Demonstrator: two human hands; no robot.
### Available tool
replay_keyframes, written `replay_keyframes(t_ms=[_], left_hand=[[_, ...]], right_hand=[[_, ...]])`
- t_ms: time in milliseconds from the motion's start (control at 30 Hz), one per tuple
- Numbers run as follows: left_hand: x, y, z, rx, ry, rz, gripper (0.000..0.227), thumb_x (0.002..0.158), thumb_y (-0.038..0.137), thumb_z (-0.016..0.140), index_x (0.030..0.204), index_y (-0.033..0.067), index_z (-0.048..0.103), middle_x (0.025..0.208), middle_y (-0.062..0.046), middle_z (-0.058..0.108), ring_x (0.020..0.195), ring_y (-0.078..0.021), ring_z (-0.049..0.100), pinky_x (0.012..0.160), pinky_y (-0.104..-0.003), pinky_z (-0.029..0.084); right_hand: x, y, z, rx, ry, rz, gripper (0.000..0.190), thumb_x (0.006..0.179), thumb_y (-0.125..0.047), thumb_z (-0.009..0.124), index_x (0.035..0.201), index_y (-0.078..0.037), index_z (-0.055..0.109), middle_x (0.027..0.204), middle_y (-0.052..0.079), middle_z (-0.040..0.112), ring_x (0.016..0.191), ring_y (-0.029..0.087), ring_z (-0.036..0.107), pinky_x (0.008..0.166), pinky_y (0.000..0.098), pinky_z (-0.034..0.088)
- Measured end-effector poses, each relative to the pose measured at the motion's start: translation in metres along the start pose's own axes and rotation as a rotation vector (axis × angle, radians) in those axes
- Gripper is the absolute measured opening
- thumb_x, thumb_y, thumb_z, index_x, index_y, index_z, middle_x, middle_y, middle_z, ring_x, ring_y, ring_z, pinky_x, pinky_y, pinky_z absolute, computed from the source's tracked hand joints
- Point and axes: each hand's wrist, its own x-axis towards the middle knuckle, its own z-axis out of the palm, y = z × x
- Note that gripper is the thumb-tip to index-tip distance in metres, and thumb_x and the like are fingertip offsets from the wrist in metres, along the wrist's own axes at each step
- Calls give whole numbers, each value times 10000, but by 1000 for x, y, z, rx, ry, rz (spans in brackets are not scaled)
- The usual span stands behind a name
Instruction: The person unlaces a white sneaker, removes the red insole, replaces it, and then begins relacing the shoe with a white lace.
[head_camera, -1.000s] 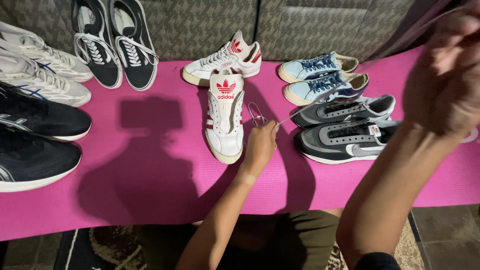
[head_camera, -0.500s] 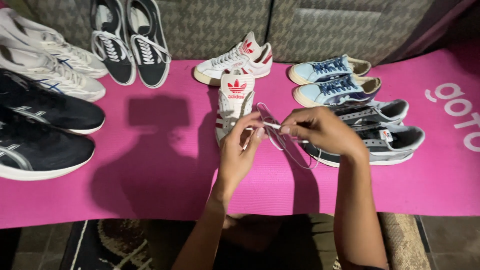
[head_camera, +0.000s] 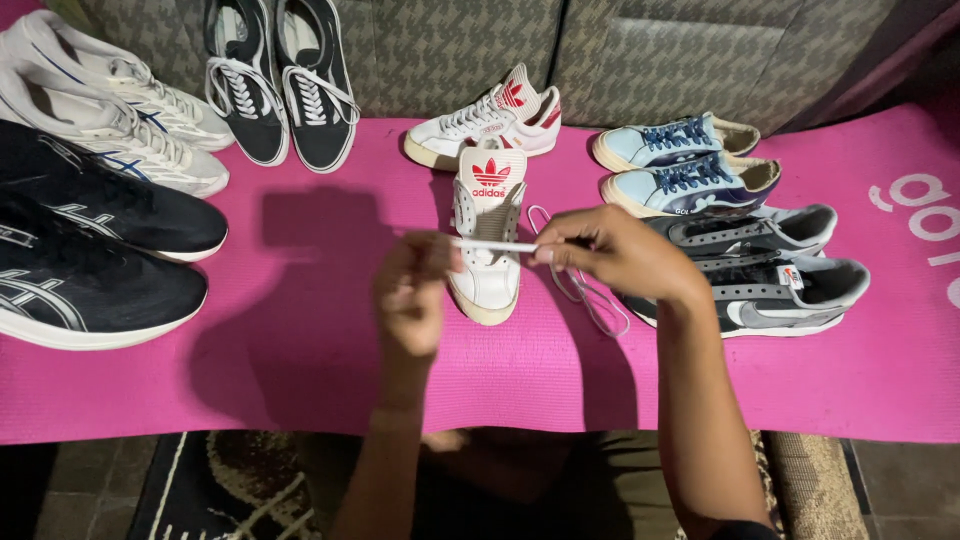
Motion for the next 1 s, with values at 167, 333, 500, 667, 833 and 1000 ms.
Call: replay_keyframes(t_ms=[167, 333, 500, 667, 833, 1000], left_hand=[[1, 53, 1, 166, 234, 38, 107, 1030, 156, 630, 947, 103, 674, 729, -23, 656, 692, -108, 602, 706, -245, 486], [-12, -33, -4, -58, 161, 264, 231, 956, -46, 683, 914, 181, 688, 747, -127, 673, 650, -197, 648, 632, -322, 547], [-40, -15, 39, 123, 107, -253, 128, 1000, 127, 661, 987, 25, 738, 788, -71, 694, 697, -110, 659, 660, -209, 512], [-56, -38, 29, 74, 184, -349, 115, 1006, 134, 638, 1000, 42, 708, 808, -99, 696, 663, -110, 625, 651, -214, 495], [-51, -42, 12, 163, 133, -348, 165, 1026, 183, 619, 1017, 42, 705, 841, -101, 708, 671, -106, 627, 643, -220, 505], [-26, -39, -16, 681, 71, 29, 314, 1012, 215, 642, 1262, 28, 613, 1152, -216, 656, 1029, -350, 673, 905, -429, 537]], right_hand=[[0, 6, -11, 20, 44, 35, 144, 972, -114, 662, 917, -36, 769, 644, 49, 642, 657, 154, 534, 674, 329, 469], [-4, 45, -1, -412, 118, 195, 281, 932, -212, 707, 1128, -12, 730, 1030, 241, 731, 954, 425, 689, 870, 530, 515], [-1, 17, 56, 74, 99, -151, 322, 859, -96, 788, 1163, -34, 705, 1012, 160, 732, 1035, 372, 701, 980, 526, 506], [-3, 35, 70, 12, 148, -139, 161, 852, -60, 788, 1004, -59, 733, 809, 96, 662, 806, 297, 688, 801, 441, 539], [3, 40, 72, -19, 179, -199, 142, 846, -13, 760, 983, -49, 755, 821, 147, 706, 752, 349, 689, 734, 447, 529], [13, 56, 69, -168, 307, -189, 118, 864, -55, 771, 965, -113, 790, 861, 97, 739, 771, 309, 681, 737, 399, 517]])
